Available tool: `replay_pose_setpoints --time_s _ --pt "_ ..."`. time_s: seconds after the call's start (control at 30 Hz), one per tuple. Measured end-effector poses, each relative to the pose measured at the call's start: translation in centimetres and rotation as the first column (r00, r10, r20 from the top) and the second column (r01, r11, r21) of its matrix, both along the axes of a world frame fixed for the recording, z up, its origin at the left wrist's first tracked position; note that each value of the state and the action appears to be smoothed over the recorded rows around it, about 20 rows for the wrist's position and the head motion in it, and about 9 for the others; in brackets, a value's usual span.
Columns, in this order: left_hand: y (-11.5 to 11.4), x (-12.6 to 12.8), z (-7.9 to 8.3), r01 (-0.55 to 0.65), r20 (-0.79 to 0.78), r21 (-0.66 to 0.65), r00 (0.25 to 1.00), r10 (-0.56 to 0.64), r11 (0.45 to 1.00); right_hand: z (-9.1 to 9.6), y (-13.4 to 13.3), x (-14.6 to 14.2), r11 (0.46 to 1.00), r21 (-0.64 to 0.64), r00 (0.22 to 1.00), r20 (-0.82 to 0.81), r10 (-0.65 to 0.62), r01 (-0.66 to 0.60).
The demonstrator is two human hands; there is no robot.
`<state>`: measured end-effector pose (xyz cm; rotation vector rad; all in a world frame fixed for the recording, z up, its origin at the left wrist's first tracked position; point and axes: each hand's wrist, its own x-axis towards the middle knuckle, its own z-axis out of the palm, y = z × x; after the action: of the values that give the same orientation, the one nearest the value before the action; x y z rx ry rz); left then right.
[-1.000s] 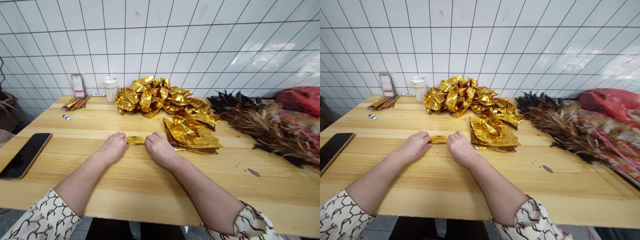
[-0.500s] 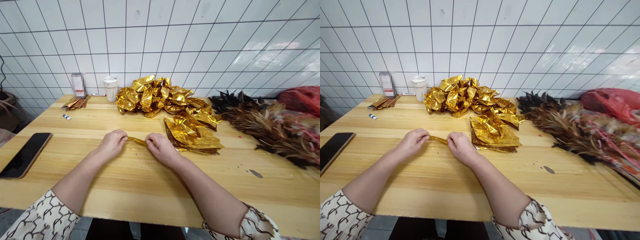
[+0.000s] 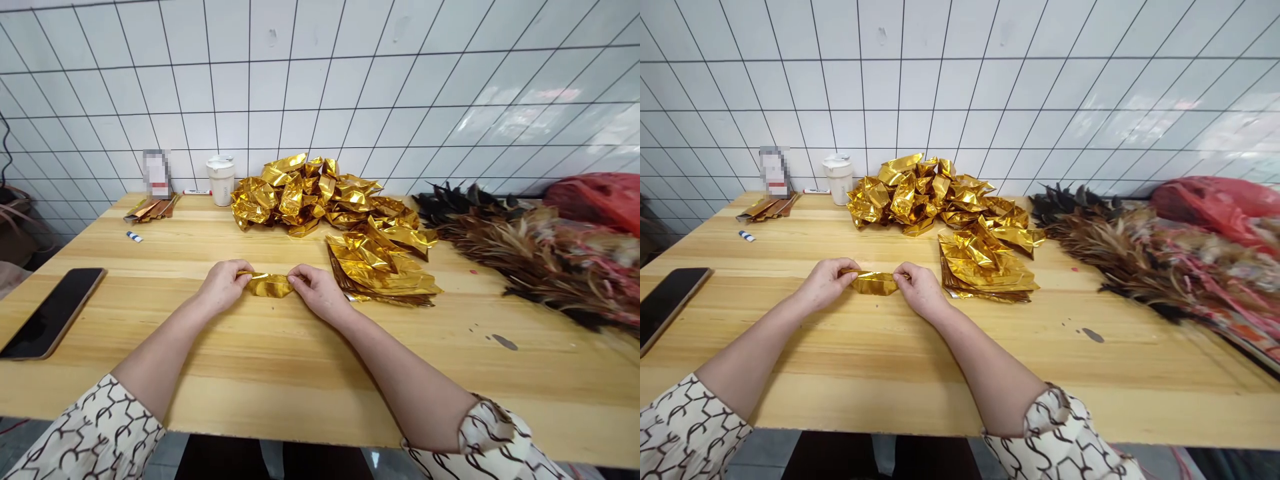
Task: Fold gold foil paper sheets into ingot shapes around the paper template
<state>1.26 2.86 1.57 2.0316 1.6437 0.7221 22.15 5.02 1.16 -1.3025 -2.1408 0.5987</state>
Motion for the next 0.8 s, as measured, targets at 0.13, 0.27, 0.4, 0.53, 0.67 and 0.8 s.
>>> replay_pose_setpoints --time_s 0.13,0.27,0.4,0.53,0.67,0.8 --pt "-0.1 0.2 -0.4 0.019 -0.214 0.247 0.976 0.036 0.969 0.0 0.6 -0.6 0.996 -0.018 0.986 0.144 -0.087 0.090" --pt "-0.7 1.0 -0.6 0.190 -0.332 0.267 0.938 -0.096 0.945 0.3 1.0 -1.4 0.993 -0.002 0.972 0.205 -0.117 0.120" --pt "-1.4 1.8 -0.5 0.288 -0.389 0.050 0.887 -0.247 0.956 0.5 1.3 -1.8 0.990 0.014 0.949 0.282 -0.139 0.141" --pt "-1.5 2.1 -0.5 0.305 -0.410 -0.057 0.861 -0.301 0.951 1.1 1.3 -2.1 0.991 0.045 0.922 0.362 -0.135 0.128" --pt "-1.4 2.0 -0.9 0.309 -0.413 -0.063 0.858 -0.307 0.949 1.8 0.7 -2.8 0.990 0.120 0.899 0.423 -0.116 0.071" --pt "-1.1 1.8 -1.1 0.324 -0.392 -0.035 0.866 -0.312 0.945 1.6 -0.3 -3.8 0.956 0.223 0.869 0.492 0.057 -0.189"
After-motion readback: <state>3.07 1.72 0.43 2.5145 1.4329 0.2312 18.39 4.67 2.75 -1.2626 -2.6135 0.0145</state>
